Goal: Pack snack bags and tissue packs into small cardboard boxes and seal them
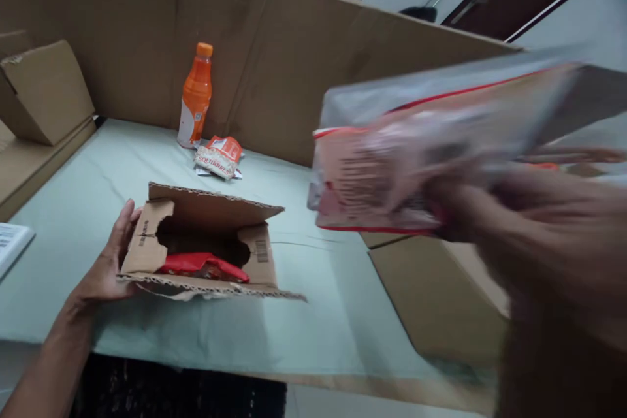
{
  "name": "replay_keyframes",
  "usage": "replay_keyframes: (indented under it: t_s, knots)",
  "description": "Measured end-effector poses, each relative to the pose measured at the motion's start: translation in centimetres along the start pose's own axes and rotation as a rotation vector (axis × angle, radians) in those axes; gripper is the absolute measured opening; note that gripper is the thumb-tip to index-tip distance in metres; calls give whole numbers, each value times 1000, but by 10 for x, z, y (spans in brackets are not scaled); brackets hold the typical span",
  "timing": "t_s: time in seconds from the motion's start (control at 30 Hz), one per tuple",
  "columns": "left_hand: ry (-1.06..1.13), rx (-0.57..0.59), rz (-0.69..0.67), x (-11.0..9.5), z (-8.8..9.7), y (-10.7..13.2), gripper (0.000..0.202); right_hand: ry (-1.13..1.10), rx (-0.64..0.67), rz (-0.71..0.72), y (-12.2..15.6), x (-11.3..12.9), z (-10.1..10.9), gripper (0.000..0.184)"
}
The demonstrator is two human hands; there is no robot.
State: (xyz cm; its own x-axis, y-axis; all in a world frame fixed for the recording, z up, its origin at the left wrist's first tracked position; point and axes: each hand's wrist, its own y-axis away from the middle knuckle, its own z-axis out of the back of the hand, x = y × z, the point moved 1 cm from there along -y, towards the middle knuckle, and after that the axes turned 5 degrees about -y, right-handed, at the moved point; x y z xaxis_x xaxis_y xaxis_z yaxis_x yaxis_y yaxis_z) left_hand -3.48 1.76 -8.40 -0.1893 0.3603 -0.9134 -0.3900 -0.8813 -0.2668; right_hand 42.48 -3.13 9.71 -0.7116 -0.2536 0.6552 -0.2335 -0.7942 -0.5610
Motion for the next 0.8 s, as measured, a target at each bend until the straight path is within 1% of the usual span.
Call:
replay_keyframes:
  t_s: [0.03,0.07,0.1,0.13,0.17,0.23,0.27,0.33,0.4,0.47,0.53,0.6,0.67,0.7,0.77,0.8]
  knots:
    - [-24,-15,7,3,4,0,140,29,-17,-36,-8,-10,-10,23]
    - [-53,-23,18,5,7,1,142,41,14,-86,-16,-20,-25,31]
    - [-85,-28,32,8,9,1,143,33,90,-139,-21,-31,-44,39]
    - [-115,-30,45,10,9,0,144,2,195,-218,-26,-42,-66,44]
    - [-140,-30,50,11,9,0,144,-20,252,-256,-29,-52,-88,46]
    - [-170,-25,51,12,8,-1,143,-81,324,-305,-34,-70,-131,50]
    - [-176,-26,46,13,7,-1,142,-113,336,-308,-37,-77,-150,52]
    - [-175,-28,38,14,5,-2,139,-182,344,-312,-45,-89,-178,53]
    - [-163,-40,33,17,4,-3,136,-242,332,-306,-56,-97,-193,51]
    - [-144,-46,31,20,4,-3,135,-283,299,-293,-67,-101,-193,46]
    - [-128,-45,25,21,5,-2,136,-300,248,-274,-71,-97,-181,39]
    - [-111,-32,20,19,4,-2,137,-311,190,-248,-63,-80,-161,33]
    - [-67,-12,6,16,4,-1,136,-334,222,-181,-43,-48,-139,29]
    - [-25,1,-1,14,3,-1,135,-352,317,-103,-31,-27,-129,27]
    - [75,29,-20,11,1,-1,133,-346,652,63,-6,17,-117,22]
    - [122,36,-23,10,0,0,132,-318,813,149,5,38,-116,20]
